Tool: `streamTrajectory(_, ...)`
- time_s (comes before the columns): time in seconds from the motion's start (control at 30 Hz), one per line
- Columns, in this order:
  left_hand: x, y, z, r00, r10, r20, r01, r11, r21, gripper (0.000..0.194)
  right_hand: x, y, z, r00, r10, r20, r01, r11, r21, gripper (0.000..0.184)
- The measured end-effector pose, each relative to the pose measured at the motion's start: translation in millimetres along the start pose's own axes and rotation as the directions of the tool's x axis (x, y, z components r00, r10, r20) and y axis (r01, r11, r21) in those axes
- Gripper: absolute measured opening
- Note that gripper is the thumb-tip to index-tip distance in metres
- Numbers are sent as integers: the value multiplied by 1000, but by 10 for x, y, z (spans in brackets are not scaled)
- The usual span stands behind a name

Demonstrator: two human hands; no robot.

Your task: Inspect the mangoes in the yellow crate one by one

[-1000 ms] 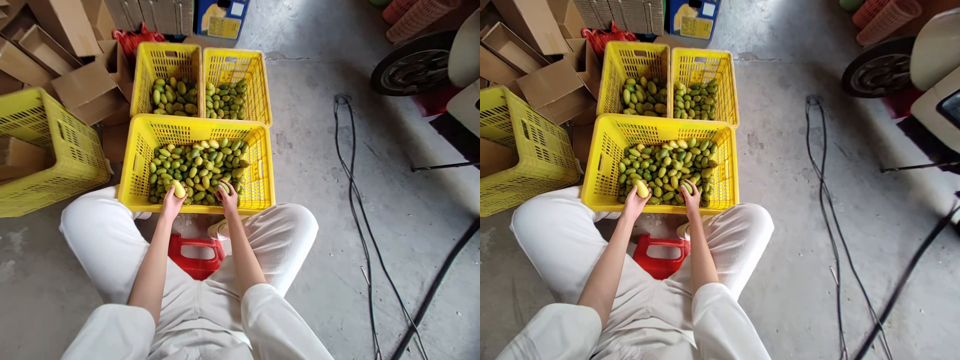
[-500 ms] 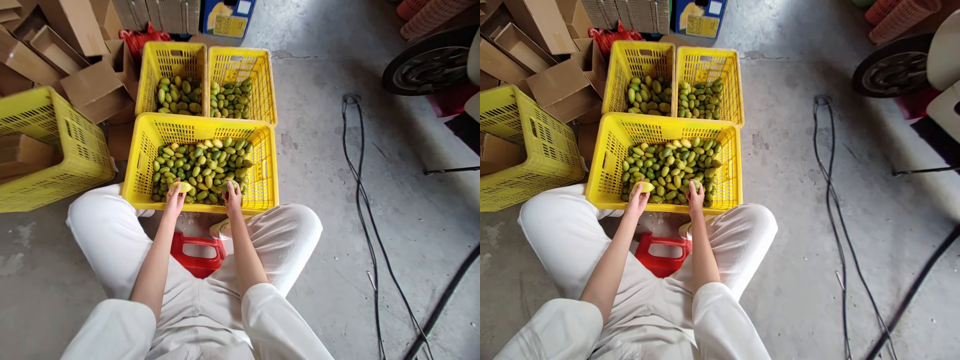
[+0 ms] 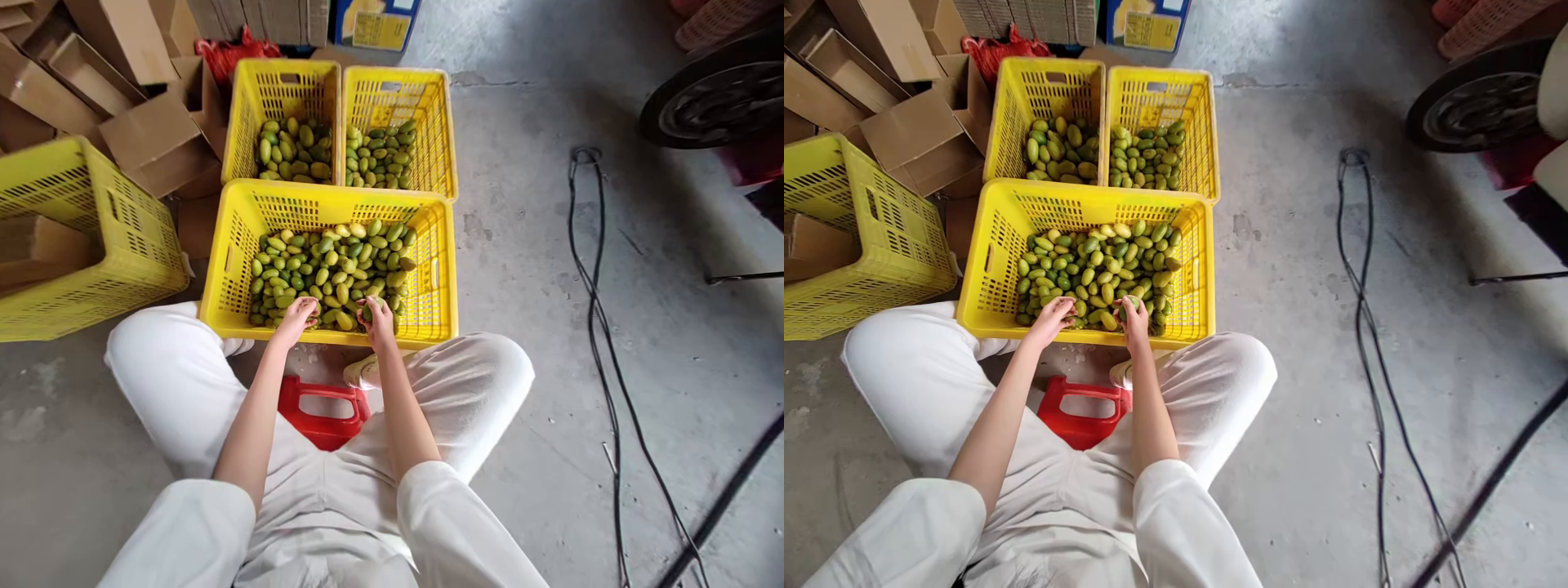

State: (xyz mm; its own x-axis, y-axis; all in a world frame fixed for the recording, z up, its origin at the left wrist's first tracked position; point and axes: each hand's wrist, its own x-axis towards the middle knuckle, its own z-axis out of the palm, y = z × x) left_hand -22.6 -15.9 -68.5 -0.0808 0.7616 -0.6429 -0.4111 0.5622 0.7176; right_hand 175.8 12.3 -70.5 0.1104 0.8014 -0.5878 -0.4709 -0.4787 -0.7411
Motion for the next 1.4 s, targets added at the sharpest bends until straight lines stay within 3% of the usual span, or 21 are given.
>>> streamTrajectory(0.1, 109, -7, -15, 1000, -8, 18, 3, 975, 224, 28, -4, -19, 28, 999, 14, -44, -15, 1000, -25, 36)
streamTrajectory(0.17, 237, -19, -4, 995, 42, 88, -78, 877, 473, 25, 2, -33, 40, 993, 7, -116, -10, 1000, -21, 31)
streamTrajectory(0.2, 318, -31, 17, 984, 67, 163, -154, 774, 614, 24, 5, -39, 44, 989, -1, -147, -1, 1000, -14, 29)
streamTrajectory(0.27, 505, -77, 98, 918, 45, 393, -372, 436, 819, 27, 8, -46, 52, 983, -17, -180, 18, 1000, 3, 26)
streamTrajectory(0.33, 696, -155, 219, 805, -101, 585, -578, 91, 811, 37, 5, -46, 61, 982, -23, -190, 25, 1000, 9, 26)
streamTrajectory(0.37, 780, -206, 286, 763, -162, 625, -633, 7, 774, 41, 3, -44, 66, 982, -21, -189, 22, 1000, 5, 26)
streamTrajectory(0.47, 951, -383, 451, 717, -239, 655, -685, -69, 725, 43, 3, -39, 85, 985, 2, -171, -7, 1000, -24, 26)
streamTrajectory(0.63, 1047, -612, 517, 738, -259, 624, -666, -127, 735, 30, 34, -56, 110, 975, 43, -216, -46, 999, -11, 25)
streamTrajectory(0.87, 1131, -705, 480, 810, -250, 530, -548, -3, 836, 23, 107, -62, 69, 950, 128, -284, -112, 991, 73, 28)
streamTrajectory(1.0, 1099, -506, 313, 873, -180, 454, -441, 111, 891, 26, 139, -66, 19, 953, 155, -262, -113, 979, 169, 31)
streamTrajectory(1.07, 1003, -318, 190, 909, -94, 407, -378, 225, 898, 32, 138, -82, -1, 972, 156, -173, -114, 966, 234, 34)
streamTrajectory(1.1, 926, -214, 135, 927, -41, 372, -337, 342, 877, 37, 132, -92, -9, 982, 154, -113, -121, 959, 255, 36)
streamTrajectory(1.17, 716, -17, 58, 965, 50, 258, -205, 757, 620, 52, 112, -107, -21, 990, 142, 3, -138, 954, 266, 40)
streamTrajectory(1.2, 592, 65, 39, 973, 64, 221, -158, 886, 437, 60, 101, -111, -25, 990, 131, 44, -138, 955, 262, 42)
streamTrajectory(1.27, 339, 173, 33, 983, 72, 168, -99, 982, 160, 69, 84, -109, -33, 993, 98, 69, -112, 961, 253, 43)
streamTrajectory(1.4, -6, 184, 42, 996, 83, 29, -77, 982, -170, 52, 79, -91, -54, 999, 41, 35, -48, 965, 256, 36)
